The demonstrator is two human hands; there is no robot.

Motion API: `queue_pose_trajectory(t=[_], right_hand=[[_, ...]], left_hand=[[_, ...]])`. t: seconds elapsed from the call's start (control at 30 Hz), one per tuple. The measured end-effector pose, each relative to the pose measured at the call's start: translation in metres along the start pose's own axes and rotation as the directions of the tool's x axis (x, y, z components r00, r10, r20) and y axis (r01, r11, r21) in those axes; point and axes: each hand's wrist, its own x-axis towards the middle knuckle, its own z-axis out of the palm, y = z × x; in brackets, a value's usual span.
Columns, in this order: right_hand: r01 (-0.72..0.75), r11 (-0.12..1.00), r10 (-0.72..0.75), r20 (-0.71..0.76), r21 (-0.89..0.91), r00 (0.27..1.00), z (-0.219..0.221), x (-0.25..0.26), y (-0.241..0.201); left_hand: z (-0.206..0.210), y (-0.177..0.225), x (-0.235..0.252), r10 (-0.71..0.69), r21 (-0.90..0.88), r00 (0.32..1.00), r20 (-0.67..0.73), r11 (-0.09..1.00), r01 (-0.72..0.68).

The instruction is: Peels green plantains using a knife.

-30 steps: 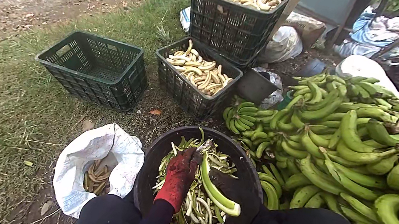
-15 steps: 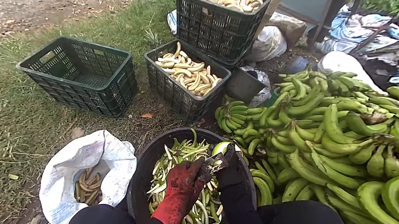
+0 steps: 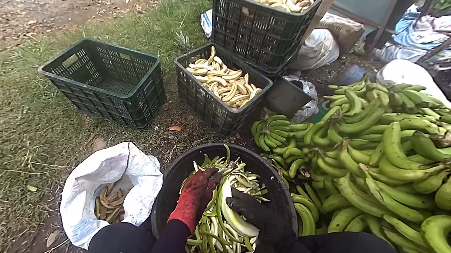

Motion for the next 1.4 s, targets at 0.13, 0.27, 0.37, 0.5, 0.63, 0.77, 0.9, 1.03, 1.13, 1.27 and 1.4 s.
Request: queue_pose_trajectory(t=[0.13,0.27,0.37,0.5,0.63,0.77,0.9,1.03,1.13,1.27,1.4], right_hand=[[0.063,0.843,0.083,-0.245,0.534,0.966,-0.013,0.0,0.01],[0.266,0.664,0.19,-0.502,0.699,0.844,-0.013,-0.025,-0.048],[0.27,0.317,0.368,-0.38,0.909,0.848,-0.023,-0.023,-0.069],[0.345,0.2,0.229,-0.386,0.917,0.894,-0.028,0.011,-0.025],[0.361,0.496,0.293,-0.543,0.79,0.787,-0.006,-0.004,-0.056],[0.259,0.927,-0.025,-0.647,0.269,0.762,0.011,-0.007,-0.036],[0.245,0.97,-0.237,-0.32,-0.016,0.918,0.015,-0.005,0.0],[0.26,0.886,-0.162,-0.268,0.384,0.95,0.001,-0.012,0.008],[0.217,0.612,0.006,-0.28,0.76,0.96,-0.02,-0.017,0.003],[0.316,0.476,0.072,-0.394,0.821,0.916,-0.031,-0.02,-0.016],[0.198,0.33,0.065,-0.231,0.923,0.971,-0.04,-0.016,-0.015]], left_hand=[[0.008,0.018,-0.015,0.095,-0.041,0.993,-0.067,0.994,-0.098],[0.022,0.04,-0.041,0.446,0.138,0.878,-0.175,0.894,-0.427],[0.024,0.042,-0.051,0.576,0.294,0.796,-0.187,0.806,-0.514],[0.025,0.035,-0.049,0.577,0.336,0.766,-0.281,0.807,-0.485],[0.025,0.038,-0.041,0.518,0.289,0.801,-0.299,0.849,-0.441],[0.014,0.04,-0.027,0.241,0.061,0.942,-0.234,0.97,-0.233],[0.0,0.029,-0.015,-0.052,-0.269,0.997,-0.048,0.962,0.037],[0.004,0.021,-0.016,-0.137,-0.355,0.99,0.017,0.925,0.134],[0.008,0.031,-0.03,0.025,-0.35,0.998,0.056,0.937,-0.004],[0.015,0.043,-0.055,0.462,0.0,0.886,0.039,0.887,-0.463],[0.011,0.041,-0.062,0.595,0.136,0.804,0.023,0.794,-0.592]])
